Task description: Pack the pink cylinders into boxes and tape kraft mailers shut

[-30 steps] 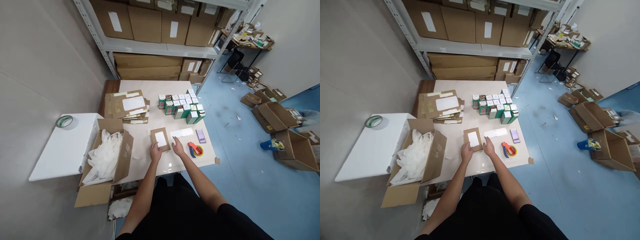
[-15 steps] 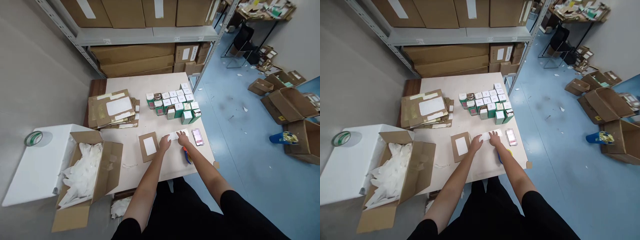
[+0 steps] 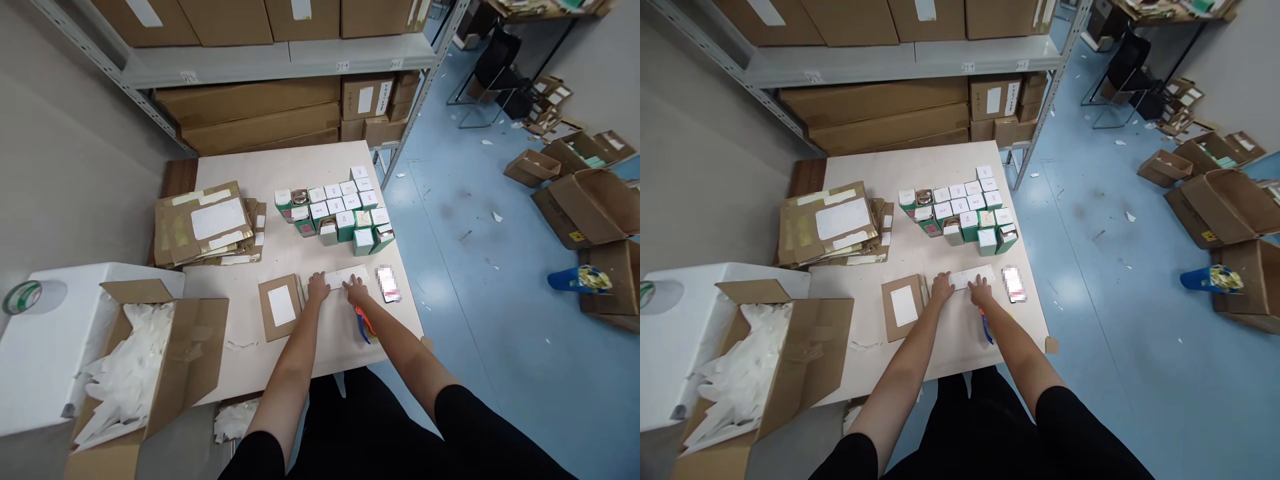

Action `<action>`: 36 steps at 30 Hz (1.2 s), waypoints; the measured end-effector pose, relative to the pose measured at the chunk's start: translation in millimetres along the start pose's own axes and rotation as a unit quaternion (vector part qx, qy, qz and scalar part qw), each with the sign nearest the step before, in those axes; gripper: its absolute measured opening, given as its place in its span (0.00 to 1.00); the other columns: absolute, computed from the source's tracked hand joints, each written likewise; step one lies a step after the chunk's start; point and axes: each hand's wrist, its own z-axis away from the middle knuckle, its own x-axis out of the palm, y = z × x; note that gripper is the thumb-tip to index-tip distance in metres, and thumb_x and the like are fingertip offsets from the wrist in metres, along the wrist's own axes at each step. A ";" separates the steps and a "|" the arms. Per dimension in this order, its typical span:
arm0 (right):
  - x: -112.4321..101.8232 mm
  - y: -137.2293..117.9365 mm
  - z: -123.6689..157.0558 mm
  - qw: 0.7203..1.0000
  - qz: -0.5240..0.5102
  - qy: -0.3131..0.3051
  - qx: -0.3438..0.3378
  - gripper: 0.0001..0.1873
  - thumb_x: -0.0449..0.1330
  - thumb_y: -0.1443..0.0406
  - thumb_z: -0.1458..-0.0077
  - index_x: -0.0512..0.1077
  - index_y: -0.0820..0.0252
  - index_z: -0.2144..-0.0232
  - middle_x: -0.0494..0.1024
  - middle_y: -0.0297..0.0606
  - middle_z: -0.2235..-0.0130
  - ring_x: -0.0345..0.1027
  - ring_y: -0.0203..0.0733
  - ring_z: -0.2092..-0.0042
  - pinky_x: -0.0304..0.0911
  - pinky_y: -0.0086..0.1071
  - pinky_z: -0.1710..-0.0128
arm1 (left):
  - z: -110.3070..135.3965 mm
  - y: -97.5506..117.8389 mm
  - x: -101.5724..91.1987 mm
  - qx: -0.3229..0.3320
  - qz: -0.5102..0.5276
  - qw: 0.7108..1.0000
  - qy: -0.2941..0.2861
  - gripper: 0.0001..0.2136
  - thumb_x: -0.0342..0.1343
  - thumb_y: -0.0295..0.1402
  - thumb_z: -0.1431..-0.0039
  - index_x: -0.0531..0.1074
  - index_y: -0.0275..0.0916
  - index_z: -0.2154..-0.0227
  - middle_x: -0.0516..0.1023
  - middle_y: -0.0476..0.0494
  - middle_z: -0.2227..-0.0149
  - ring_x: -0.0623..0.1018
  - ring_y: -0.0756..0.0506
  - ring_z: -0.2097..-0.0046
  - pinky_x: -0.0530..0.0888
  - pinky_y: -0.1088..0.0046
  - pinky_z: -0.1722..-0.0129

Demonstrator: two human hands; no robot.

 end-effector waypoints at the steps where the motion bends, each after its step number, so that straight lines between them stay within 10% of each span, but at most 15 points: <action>1: 0.3 -0.5 0.0 1.000 0.005 0.001 0.000 0.44 0.61 0.66 0.38 0.49 0.44 0.26 0.32 0.45 0.22 0.32 0.62 0.24 0.57 0.52 0.36 | 0.2 0.9 -0.7 0.010 -0.002 1.000 0.001 0.31 0.56 0.32 0.38 0.61 0.40 0.31 0.64 0.33 0.31 0.63 0.33 0.32 0.67 0.58 0.38; 13: -1.3 20.6 13.5 0.995 -0.078 0.040 -0.049 0.33 0.59 0.70 0.39 0.66 0.46 0.33 0.51 0.42 0.25 0.45 0.58 0.26 0.62 0.48 0.37 | 15.7 18.7 -13.0 -0.016 -0.029 0.999 -0.002 0.13 0.54 0.33 0.35 0.80 0.42 0.53 0.81 0.39 0.49 0.78 0.41 0.49 0.71 0.69 0.53; 21: -38.4 17.0 39.3 0.935 -0.188 0.249 -0.166 0.25 0.55 0.65 0.34 0.69 0.52 0.36 0.69 0.42 0.34 0.71 0.47 0.42 0.67 0.37 0.43 | 65.1 24.0 -56.0 0.052 -0.059 0.996 0.034 0.15 0.48 0.32 0.30 0.81 0.40 0.57 0.79 0.36 0.50 0.79 0.41 0.50 0.70 0.68 0.53; 29: -76.2 -0.7 65.8 0.935 -0.180 0.152 -0.267 0.07 0.62 0.64 0.38 0.82 0.57 0.62 0.85 0.40 0.59 0.76 0.44 0.56 0.66 0.30 0.57 | 114.6 12.5 -99.3 0.090 -0.058 0.993 0.054 0.12 0.52 0.33 0.32 0.82 0.41 0.60 0.81 0.38 0.53 0.79 0.40 0.50 0.70 0.66 0.51; 36: -92.1 23.4 79.9 0.929 -0.233 0.182 -0.221 0.13 0.58 0.64 0.36 0.82 0.58 0.55 0.84 0.41 0.55 0.76 0.46 0.52 0.67 0.33 0.51 | 128.6 -36.4 -124.3 -0.018 0.173 0.973 0.149 0.08 0.59 0.37 0.41 0.83 0.43 0.65 0.85 0.43 0.60 0.81 0.39 0.53 0.74 0.65 0.52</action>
